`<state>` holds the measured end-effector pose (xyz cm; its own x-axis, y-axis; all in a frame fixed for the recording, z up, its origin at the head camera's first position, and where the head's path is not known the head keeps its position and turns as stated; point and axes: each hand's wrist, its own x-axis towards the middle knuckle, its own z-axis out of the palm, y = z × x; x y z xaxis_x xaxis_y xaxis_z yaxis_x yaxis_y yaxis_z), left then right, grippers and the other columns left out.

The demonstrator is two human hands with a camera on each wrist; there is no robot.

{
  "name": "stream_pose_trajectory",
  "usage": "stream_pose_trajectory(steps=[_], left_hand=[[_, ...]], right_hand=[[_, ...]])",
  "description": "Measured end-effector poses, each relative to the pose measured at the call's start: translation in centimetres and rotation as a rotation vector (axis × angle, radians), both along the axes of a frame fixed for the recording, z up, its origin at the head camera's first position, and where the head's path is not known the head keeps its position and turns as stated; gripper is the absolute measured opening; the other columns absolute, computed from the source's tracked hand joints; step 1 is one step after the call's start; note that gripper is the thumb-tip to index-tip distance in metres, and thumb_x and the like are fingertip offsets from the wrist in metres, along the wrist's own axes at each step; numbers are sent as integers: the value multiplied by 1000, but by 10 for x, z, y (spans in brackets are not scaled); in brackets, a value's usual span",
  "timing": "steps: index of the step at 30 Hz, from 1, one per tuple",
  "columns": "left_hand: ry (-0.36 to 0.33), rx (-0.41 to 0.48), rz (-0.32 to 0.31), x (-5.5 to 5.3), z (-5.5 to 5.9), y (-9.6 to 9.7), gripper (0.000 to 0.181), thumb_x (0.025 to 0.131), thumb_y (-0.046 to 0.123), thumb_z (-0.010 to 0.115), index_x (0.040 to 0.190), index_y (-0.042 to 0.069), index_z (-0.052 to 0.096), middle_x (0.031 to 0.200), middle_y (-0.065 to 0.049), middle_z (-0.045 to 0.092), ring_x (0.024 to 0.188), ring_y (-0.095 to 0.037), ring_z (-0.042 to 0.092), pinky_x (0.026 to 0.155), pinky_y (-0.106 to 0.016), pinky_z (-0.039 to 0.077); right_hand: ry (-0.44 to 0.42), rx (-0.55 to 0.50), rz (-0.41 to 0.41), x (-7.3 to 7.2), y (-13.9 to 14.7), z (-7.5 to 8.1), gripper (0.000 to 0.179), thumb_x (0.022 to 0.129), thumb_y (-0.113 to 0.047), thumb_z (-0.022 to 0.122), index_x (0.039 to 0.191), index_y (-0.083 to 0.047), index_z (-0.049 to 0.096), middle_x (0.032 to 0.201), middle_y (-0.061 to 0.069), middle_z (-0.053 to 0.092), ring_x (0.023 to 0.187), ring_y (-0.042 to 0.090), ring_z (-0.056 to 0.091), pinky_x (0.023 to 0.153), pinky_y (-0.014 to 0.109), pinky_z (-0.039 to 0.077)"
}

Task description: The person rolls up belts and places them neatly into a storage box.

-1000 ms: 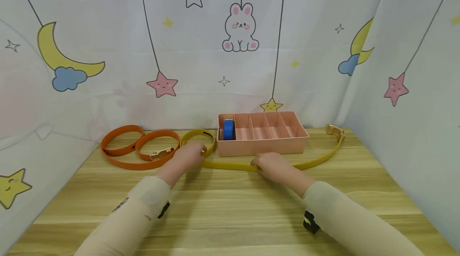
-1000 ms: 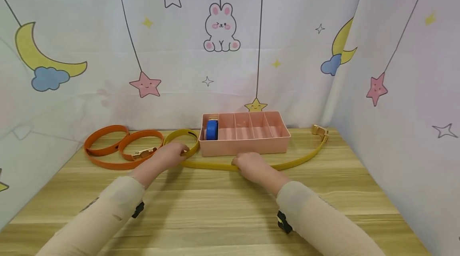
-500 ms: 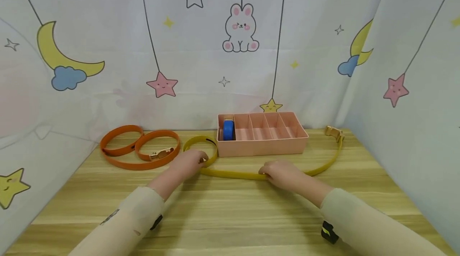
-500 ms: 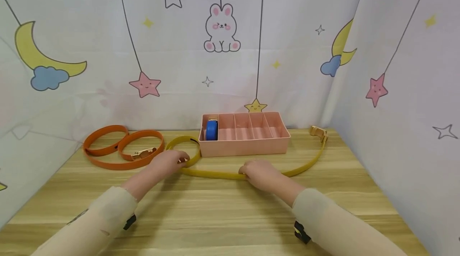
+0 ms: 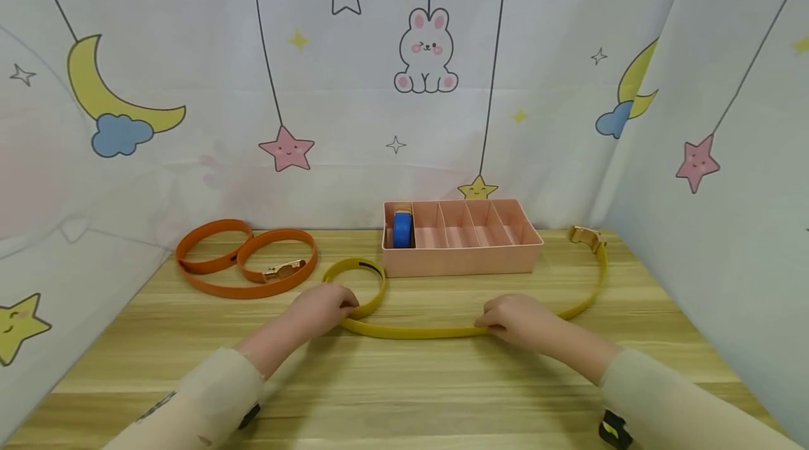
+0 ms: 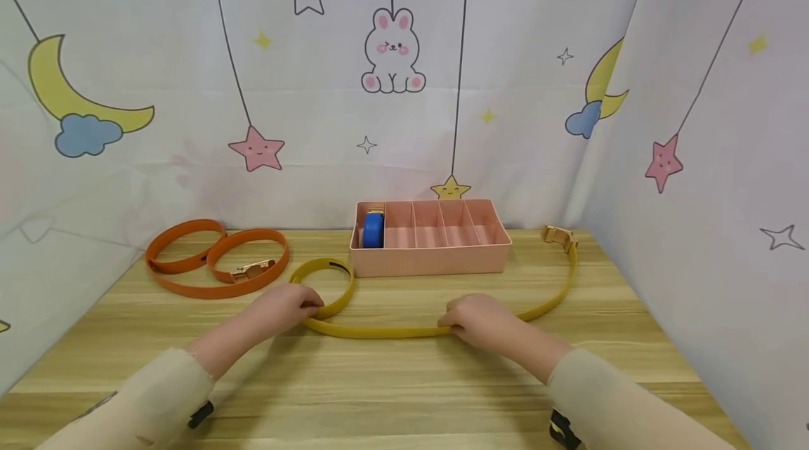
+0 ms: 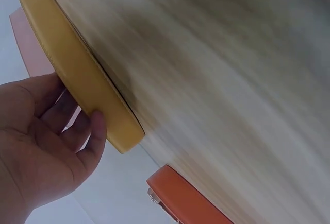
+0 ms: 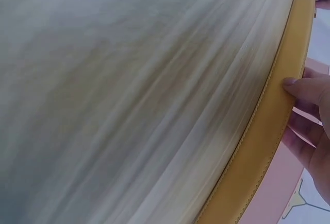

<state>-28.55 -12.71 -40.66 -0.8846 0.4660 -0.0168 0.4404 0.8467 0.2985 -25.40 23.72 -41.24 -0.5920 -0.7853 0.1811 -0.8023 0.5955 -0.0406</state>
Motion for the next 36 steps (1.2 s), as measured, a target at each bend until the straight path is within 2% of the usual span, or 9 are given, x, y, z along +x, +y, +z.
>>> stream_pose_trajectory(steps=[9, 14, 17, 22, 24, 26, 30, 34, 36], left_hand=[[-20, 6, -11, 5, -1, -9, 9, 91, 12, 68, 95, 11, 76, 92, 2, 70, 86, -16, 64, 80, -38, 52], [-45, 23, -17, 5, -2, -18, 8, 91, 13, 68, 92, 13, 76, 90, 3, 70, 80, -12, 62, 75, -35, 51], [-62, 40, -68, 4, -2, -24, 9, 92, 15, 67, 93, 13, 76, 90, 4, 70, 79, -10, 62, 72, -33, 51], [-66, 51, -248, 4, 0, -36, 14, 90, 18, 71, 101, 10, 75, 97, 1, 71, 90, -16, 65, 79, -37, 52], [-17, 21, -320, 3, 1, -40, 15, 88, 11, 72, 102, 8, 75, 98, -1, 71, 94, -19, 65, 83, -39, 52], [63, -23, -371, 2, 1, -43, 15, 87, 3, 71, 100, 8, 75, 96, -2, 70, 94, -21, 65, 83, -40, 52], [213, -118, -428, 0, 0, -46, 17, 86, -3, 69, 94, 10, 75, 89, 0, 69, 86, -18, 64, 78, -35, 52], [264, -164, -436, 0, 0, -48, 13, 84, 2, 72, 92, 13, 75, 87, 2, 68, 83, -16, 64, 75, -33, 52], [265, -173, -439, 1, 1, -46, 11, 84, 6, 73, 90, 15, 74, 85, 5, 67, 80, -13, 63, 72, -32, 52]], right_hand=[[-53, -39, 46, 9, 22, 4, 17, 80, -2, 77, 93, -12, 79, 75, -9, 60, 68, 0, 51, 61, 20, 47], [-104, -60, 21, 6, 37, 4, 18, 80, -3, 77, 96, -12, 79, 78, -9, 61, 69, -1, 51, 60, 20, 46], [-120, -55, -29, 4, 46, 4, 19, 80, -3, 76, 97, -12, 79, 81, -10, 62, 71, 0, 54, 62, 22, 48], [-143, -59, -70, 5, 55, 5, 18, 81, -2, 76, 96, -10, 78, 83, -10, 63, 74, 3, 58, 63, 24, 49], [-135, -61, -72, 6, 56, 5, 18, 81, -1, 75, 96, -10, 78, 84, -9, 63, 76, 6, 60, 65, 26, 50], [-126, -57, -79, 7, 55, 6, 18, 81, 0, 75, 96, -10, 78, 86, -8, 64, 78, 8, 62, 67, 28, 52], [-132, -51, -114, 7, 50, 5, 16, 82, -1, 75, 95, -11, 78, 87, -7, 66, 80, 9, 63, 68, 28, 52], [-149, -51, -135, 2, 36, 3, 10, 85, -8, 75, 92, -14, 78, 84, -10, 64, 75, 4, 58, 66, 25, 50], [-137, -48, -125, -1, 25, 3, 7, 85, -11, 75, 91, -14, 78, 83, -11, 64, 74, 3, 57, 66, 25, 50]])
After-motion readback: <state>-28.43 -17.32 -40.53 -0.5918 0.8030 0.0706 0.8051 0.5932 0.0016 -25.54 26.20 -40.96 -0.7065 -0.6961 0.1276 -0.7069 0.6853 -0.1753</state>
